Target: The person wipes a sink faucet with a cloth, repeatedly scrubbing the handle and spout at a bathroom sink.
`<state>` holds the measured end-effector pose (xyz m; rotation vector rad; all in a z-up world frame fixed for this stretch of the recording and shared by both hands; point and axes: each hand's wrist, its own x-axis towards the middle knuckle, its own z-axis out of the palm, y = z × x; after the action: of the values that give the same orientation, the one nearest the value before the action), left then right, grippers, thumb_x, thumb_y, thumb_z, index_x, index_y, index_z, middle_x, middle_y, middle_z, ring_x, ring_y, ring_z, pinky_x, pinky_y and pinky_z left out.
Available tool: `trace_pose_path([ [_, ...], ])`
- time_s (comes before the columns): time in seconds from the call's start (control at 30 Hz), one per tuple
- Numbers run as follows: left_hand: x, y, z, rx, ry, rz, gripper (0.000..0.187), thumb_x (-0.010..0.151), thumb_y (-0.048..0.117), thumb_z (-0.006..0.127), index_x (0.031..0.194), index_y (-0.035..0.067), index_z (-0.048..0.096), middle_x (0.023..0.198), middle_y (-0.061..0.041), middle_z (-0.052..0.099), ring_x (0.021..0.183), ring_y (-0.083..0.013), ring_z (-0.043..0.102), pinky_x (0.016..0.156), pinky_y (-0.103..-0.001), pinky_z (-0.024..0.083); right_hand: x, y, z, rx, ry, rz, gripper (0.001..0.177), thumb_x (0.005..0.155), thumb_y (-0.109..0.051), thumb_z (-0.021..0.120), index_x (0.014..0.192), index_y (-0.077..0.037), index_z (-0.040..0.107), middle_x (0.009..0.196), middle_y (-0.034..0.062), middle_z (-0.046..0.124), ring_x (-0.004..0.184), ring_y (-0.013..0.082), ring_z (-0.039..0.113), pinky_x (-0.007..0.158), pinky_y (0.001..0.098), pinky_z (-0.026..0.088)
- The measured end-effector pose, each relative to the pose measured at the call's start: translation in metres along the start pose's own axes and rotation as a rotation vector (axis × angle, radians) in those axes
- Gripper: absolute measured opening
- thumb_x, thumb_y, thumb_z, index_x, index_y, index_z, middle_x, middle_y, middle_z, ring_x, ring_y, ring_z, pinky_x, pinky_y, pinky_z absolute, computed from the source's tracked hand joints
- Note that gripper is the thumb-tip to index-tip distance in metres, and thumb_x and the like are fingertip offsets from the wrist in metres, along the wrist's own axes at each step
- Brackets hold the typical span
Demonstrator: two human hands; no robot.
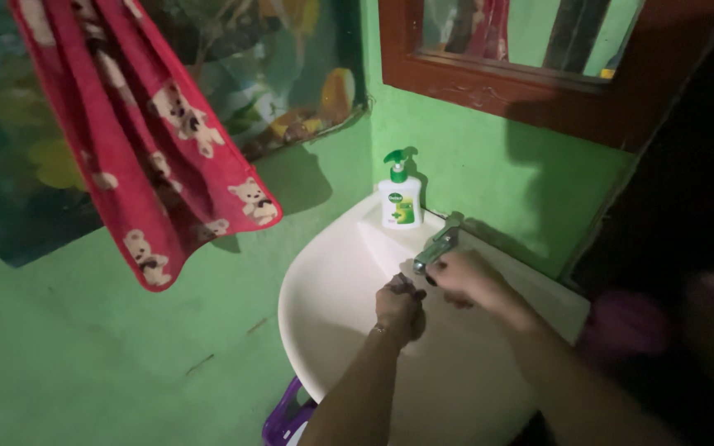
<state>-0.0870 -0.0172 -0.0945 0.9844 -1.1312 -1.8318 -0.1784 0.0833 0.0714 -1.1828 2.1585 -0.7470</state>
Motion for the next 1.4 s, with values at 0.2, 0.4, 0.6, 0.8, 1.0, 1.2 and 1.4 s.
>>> trace_pose_path([
  [0.2,-0.053,0.060,-0.001,0.469,0.121,-0.020,0.051,0.099,0.053,0.048,0.118,0.010,0.068,0.091,-0.015,0.073,0.079,-0.0261,0.068,0.078,-0.039,0.053,-0.006,0.012,0.025,-0.080,-0.129,-0.054,0.031,0.098,-0.027,0.060,0.089,0.002,0.068,0.065,0.0108,0.066,0.053,0.0198,0.063,0.050,0.0355,0.052],
  [0.4,-0.027,0.044,-0.013,0.233,0.097,-0.120,0.045,0.097,0.035,0.047,0.094,-0.002,0.074,0.077,-0.015,0.074,0.064,-0.0266,0.069,0.062,-0.042,0.056,-0.021,0.013,0.060,0.029,-0.174,-0.433,0.046,0.082,-0.014,0.065,0.127,-0.007,0.056,0.116,0.0167,0.064,0.104,0.0271,0.066,0.086,0.0397,0.056],
  [0.6,0.013,0.009,-0.037,-0.568,-0.475,-0.484,0.037,0.105,0.046,0.052,0.100,0.012,0.067,0.080,-0.006,0.067,0.067,-0.0212,0.064,0.055,-0.039,0.054,-0.026,0.025,0.087,-0.135,0.181,-0.879,0.074,0.085,-0.003,0.062,0.155,0.000,0.038,0.153,0.0324,0.037,0.137,0.0474,0.038,0.109,0.0503,0.037],
  [0.8,-0.002,0.041,-0.053,-0.370,-0.415,-0.587,0.061,0.099,0.054,0.031,0.134,0.010,0.056,0.134,-0.012,0.060,0.118,-0.0311,0.055,0.095,-0.050,0.048,-0.020,0.027,0.091,-0.247,0.390,-0.927,0.042,0.091,-0.022,0.069,0.127,-0.002,0.057,0.123,0.0186,0.063,0.112,0.0364,0.062,0.098,0.0431,0.052],
  [1.0,-0.031,0.060,-0.061,-0.283,-0.161,-0.626,0.085,0.107,0.070,0.037,0.155,0.004,0.016,0.166,-0.031,0.021,0.153,-0.0550,0.033,0.122,-0.066,0.030,0.005,0.017,0.101,-0.178,0.380,-0.687,0.020,0.098,-0.021,0.058,0.099,-0.002,0.063,0.097,0.0178,0.066,0.090,0.0334,0.068,0.080,0.0432,0.057],
  [1.2,-0.046,0.090,-0.065,0.313,-0.260,-0.366,0.060,0.092,0.052,0.041,0.135,0.012,0.052,0.143,-0.018,0.055,0.128,-0.0411,0.051,0.101,-0.063,0.040,0.018,0.020,0.105,-0.333,0.402,-0.580,0.023,0.099,-0.026,0.059,0.094,-0.005,0.068,0.074,0.0192,0.068,0.066,0.0363,0.070,0.063,0.0439,0.059],
  [1.4,-0.045,0.109,-0.077,0.478,-0.257,-0.228,0.049,0.098,0.040,0.053,0.109,-0.005,0.068,0.102,-0.015,0.071,0.092,-0.0353,0.069,0.080,-0.051,0.055,0.034,0.033,0.111,-0.894,0.626,-0.908,0.023,0.102,-0.023,0.055,0.097,-0.008,0.071,0.082,0.0129,0.073,0.067,0.0294,0.070,0.058,0.0403,0.059],
])
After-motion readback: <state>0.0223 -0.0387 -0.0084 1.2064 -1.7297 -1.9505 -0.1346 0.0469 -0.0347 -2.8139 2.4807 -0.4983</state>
